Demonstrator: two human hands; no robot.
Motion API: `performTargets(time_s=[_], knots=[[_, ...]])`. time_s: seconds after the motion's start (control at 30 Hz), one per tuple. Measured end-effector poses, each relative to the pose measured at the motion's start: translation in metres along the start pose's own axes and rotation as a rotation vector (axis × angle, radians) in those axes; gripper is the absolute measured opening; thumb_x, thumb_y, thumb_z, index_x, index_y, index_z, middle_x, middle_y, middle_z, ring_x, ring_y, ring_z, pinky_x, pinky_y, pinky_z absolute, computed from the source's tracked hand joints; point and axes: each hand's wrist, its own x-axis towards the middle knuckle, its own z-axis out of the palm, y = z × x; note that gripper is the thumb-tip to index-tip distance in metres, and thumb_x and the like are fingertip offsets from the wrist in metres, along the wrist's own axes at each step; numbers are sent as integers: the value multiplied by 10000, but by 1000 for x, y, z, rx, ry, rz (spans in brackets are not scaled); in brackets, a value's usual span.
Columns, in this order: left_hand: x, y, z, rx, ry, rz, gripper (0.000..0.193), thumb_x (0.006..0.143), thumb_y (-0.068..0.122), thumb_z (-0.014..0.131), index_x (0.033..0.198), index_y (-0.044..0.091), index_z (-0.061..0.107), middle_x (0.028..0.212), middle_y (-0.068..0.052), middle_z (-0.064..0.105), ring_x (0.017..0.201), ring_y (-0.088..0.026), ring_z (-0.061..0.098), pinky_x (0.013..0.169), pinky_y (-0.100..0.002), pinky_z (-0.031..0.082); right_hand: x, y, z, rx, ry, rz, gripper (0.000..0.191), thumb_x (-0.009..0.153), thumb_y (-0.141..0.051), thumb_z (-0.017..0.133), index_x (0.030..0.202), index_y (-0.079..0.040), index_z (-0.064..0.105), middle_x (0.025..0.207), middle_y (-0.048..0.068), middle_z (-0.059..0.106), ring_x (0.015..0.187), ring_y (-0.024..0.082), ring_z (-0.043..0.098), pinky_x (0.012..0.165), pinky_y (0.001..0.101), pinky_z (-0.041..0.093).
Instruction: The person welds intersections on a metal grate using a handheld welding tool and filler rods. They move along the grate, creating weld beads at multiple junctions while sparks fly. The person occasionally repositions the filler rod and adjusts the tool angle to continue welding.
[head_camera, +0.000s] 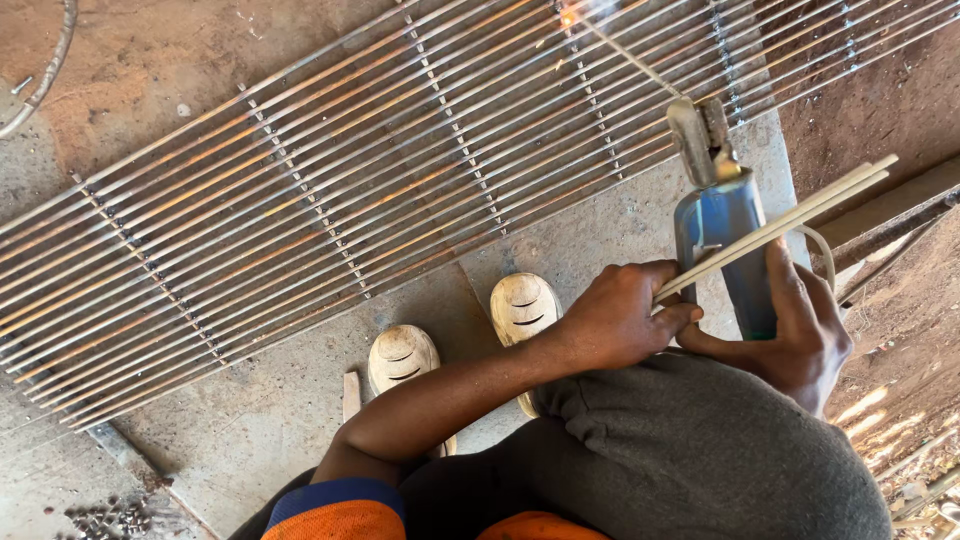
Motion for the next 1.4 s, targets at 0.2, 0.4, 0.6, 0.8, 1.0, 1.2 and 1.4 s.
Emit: performTargets(time_s=[0.2, 0.4, 0.6, 0.8, 1.0, 1.2, 1.4], knots=[[-4, 5, -3, 29, 54, -5, 355, 902, 259, 717, 1150, 5, 714, 941, -205, 776, 864, -318, 768, 801, -441, 589, 4, -1, -3, -21, -42, 17, 1053, 659, -503, 925, 1483, 60, 591, 1166, 242, 693, 1038, 341, 736, 765, 427, 642], [-2, 6, -3, 28, 20, -31, 413, 897, 286, 706, 1191, -4, 688, 954, -213, 770, 847, -308, 776, 804, -435, 588, 9, -7, -6, 4, -36, 10, 1015, 705, -477, 944, 1478, 68, 578, 1207, 203, 694, 1040, 295, 734, 824, 378, 646], [-4, 8, -6, 19, 3, -44, 396, 896, 282, 711, 1167, -7, 701, 950, -209, 772, 851, -297, 786, 803, -421, 602, 10, -12, -10, 2, -32, 8, 1028, 665, -453, 971, 1458, 82, 594, 1215, 221, 691, 1049, 314, 732, 816, 391, 645], [-4, 7, -5, 24, 27, -1, 397, 891, 274, 720, 1162, -16, 702, 973, -210, 772, 898, -297, 777, 826, -424, 599, 11, -7, -8, 10, -32, -35, 1044, 662, -479, 958, 1442, 104, 582, 1180, 239, 688, 1057, 340, 732, 817, 411, 649], [-2, 4, -5, 7, -14, -23, 396, 914, 277, 700, 1171, -24, 689, 942, -203, 767, 865, -284, 789, 820, -412, 613, 10, -6, -6, 7, -37, -36, 1035, 707, -496, 948, 1461, 102, 567, 1178, 245, 690, 1062, 342, 738, 791, 395, 655], [-2, 5, -4, 54, 21, 2, 370, 909, 267, 716, 1126, -33, 704, 903, -210, 759, 830, -283, 776, 790, -424, 608, 11, -8, -6, -11, -45, -24, 1040, 675, -497, 936, 1435, 113, 573, 1076, 235, 690, 1013, 345, 738, 763, 413, 648], [-2, 5, -4, 38, 15, -4, 377, 910, 271, 709, 1142, -26, 693, 912, -199, 761, 816, -268, 775, 782, -412, 609, 12, -5, -5, -7, -32, -86, 983, 752, -468, 935, 1459, 108, 568, 1178, 258, 692, 1094, 360, 736, 809, 405, 655]])
